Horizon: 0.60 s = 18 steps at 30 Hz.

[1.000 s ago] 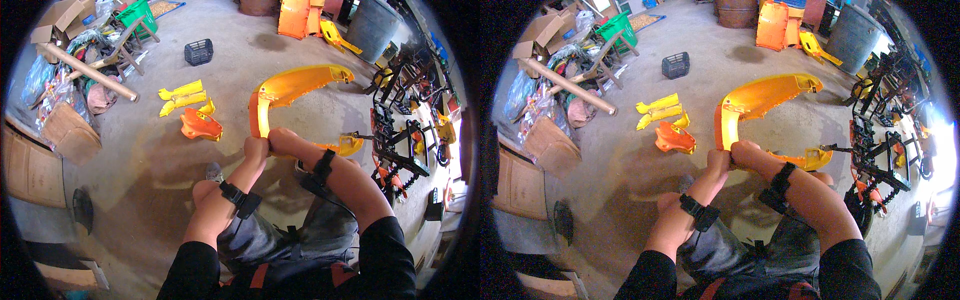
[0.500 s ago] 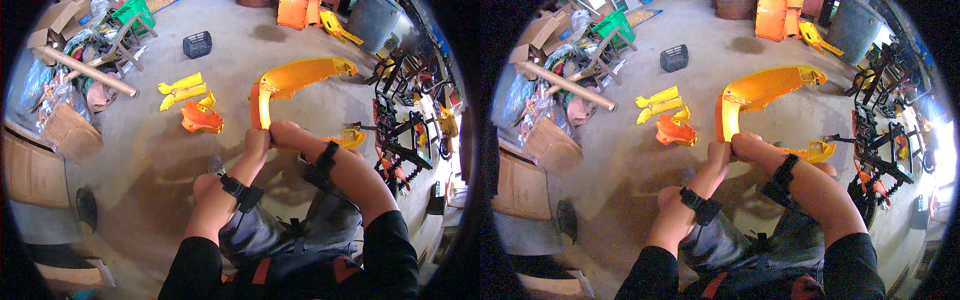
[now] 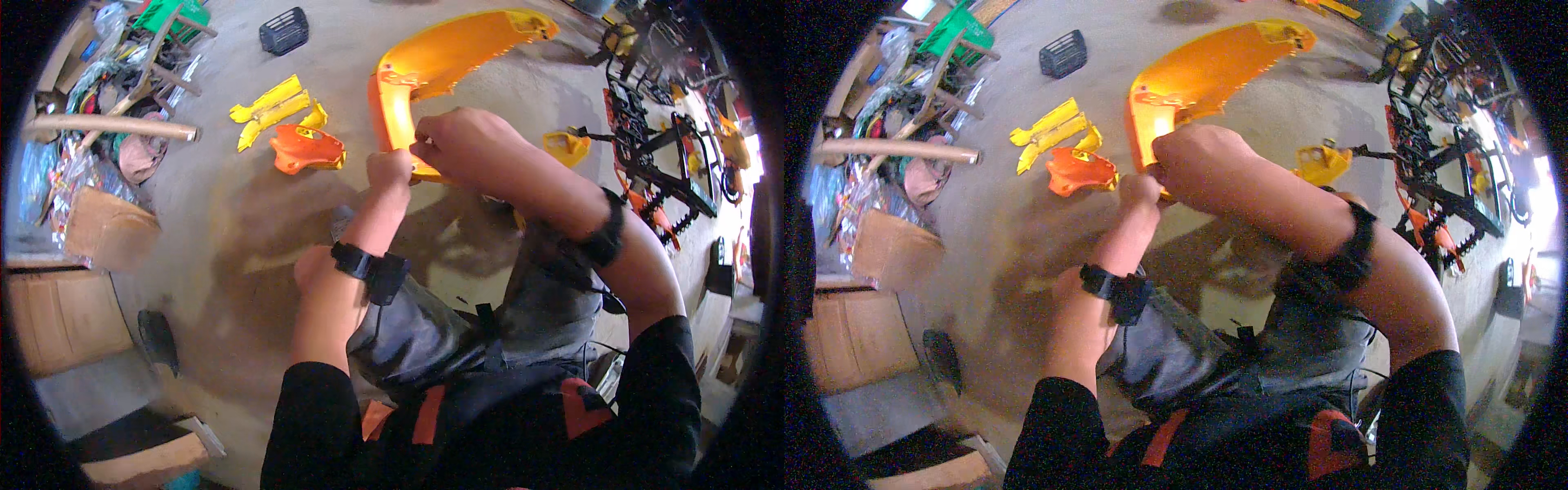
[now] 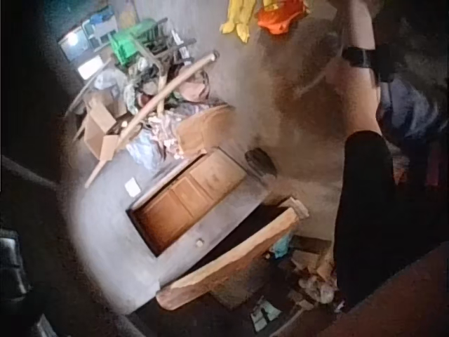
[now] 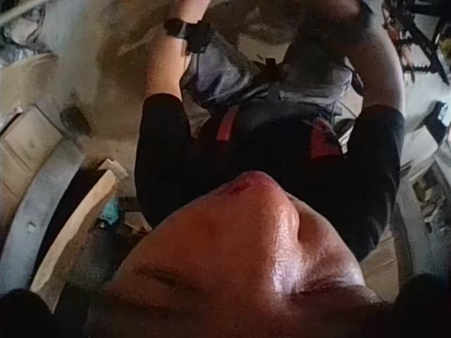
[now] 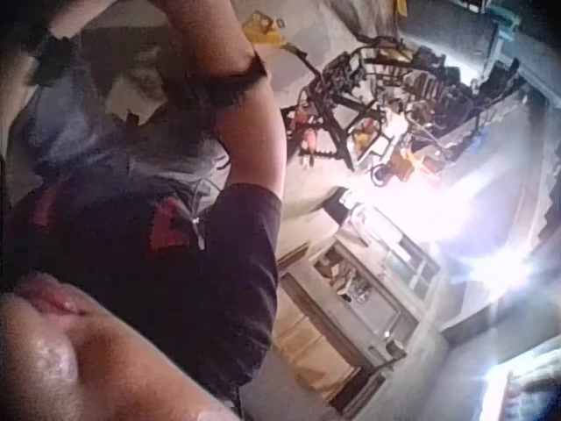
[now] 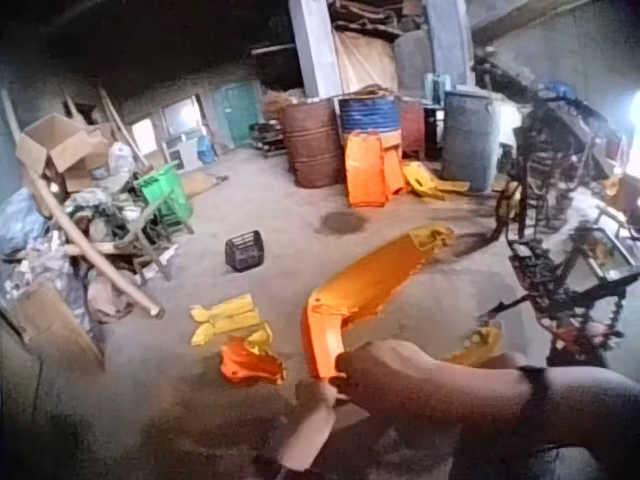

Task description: Repairing and assembling yellow motorcycle fairing panels using a power drill and manual alignment.

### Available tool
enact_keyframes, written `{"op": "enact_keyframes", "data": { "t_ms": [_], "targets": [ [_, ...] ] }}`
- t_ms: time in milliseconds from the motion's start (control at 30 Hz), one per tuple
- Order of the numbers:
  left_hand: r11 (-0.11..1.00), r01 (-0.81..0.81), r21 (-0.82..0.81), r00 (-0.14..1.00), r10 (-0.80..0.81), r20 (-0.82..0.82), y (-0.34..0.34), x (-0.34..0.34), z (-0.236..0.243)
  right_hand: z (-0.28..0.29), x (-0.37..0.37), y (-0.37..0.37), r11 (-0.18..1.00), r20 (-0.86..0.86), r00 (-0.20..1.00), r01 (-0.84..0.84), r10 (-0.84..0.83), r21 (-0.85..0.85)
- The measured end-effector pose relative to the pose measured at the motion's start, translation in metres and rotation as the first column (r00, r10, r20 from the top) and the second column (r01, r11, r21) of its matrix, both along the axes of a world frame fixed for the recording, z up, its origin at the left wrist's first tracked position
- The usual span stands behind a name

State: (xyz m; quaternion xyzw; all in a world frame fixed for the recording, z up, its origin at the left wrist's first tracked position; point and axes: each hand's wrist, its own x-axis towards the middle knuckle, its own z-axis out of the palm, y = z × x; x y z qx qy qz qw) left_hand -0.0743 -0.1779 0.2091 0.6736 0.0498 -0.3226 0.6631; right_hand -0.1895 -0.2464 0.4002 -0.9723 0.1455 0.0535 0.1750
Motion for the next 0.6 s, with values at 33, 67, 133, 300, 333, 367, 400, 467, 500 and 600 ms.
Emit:
{"op": "enact_keyframes", "data": {
  "t_ms": [33,67,133,300,333,367,400,467,500,600],
  "targets": [
    [0.999,-0.007,-0.035,0.999,0.006,-0.034,-0.010,-0.008,-0.009,0.015,-0.023,-0.002,0.997,0.058,0.998,0.005,-0.010,0.081],
    [0.996,0.041,-0.073,0.997,-0.047,-0.069,-0.011,-0.007,-0.013,0.032,-0.047,-0.005,0.988,0.074,0.997,-0.034,0.023,0.148],
    [0.998,-0.003,-0.066,0.990,-0.006,-0.138,-0.007,-0.004,-0.008,0.038,-0.092,-0.022,0.951,0.184,0.981,-0.116,0.064,0.285],
    [0.955,0.200,-0.221,0.978,-0.208,-0.013,0.030,0.000,0.004,0.030,-0.217,-0.088,0.708,-0.008,0.931,0.283,-0.365,0.646],
    [0.953,0.208,-0.219,0.975,-0.221,-0.035,0.027,0.001,0.001,0.020,-0.245,-0.108,0.664,-0.040,0.894,0.361,-0.447,0.654],
    [0.952,0.223,-0.209,0.968,-0.241,-0.066,0.021,-0.002,-0.011,0.001,-0.276,-0.122,0.591,-0.118,0.809,0.512,-0.576,0.623],
    [0.943,0.255,-0.214,0.958,-0.276,-0.075,0.017,-0.004,-0.010,-0.019,-0.302,-0.131,0.500,-0.179,0.704,0.637,-0.687,0.586],
    [0.904,0.341,-0.257,0.934,-0.356,-0.011,0.031,0.006,0.014,-0.067,-0.336,-0.141,0.507,-0.233,0.706,0.663,-0.669,0.551],
    [0.897,0.349,-0.269,0.912,-0.392,-0.122,0.024,0.010,-0.025,-0.096,-0.361,-0.138,0.368,-0.379,0.664,0.704,-0.645,0.608],
    [0.989,0.146,-0.021,0.935,-0.145,-0.322,0.018,0.052,-0.025,-0.196,-0.398,-0.131,0.617,-0.460,0.765,0.640,-0.451,0.458]
  ]
}}
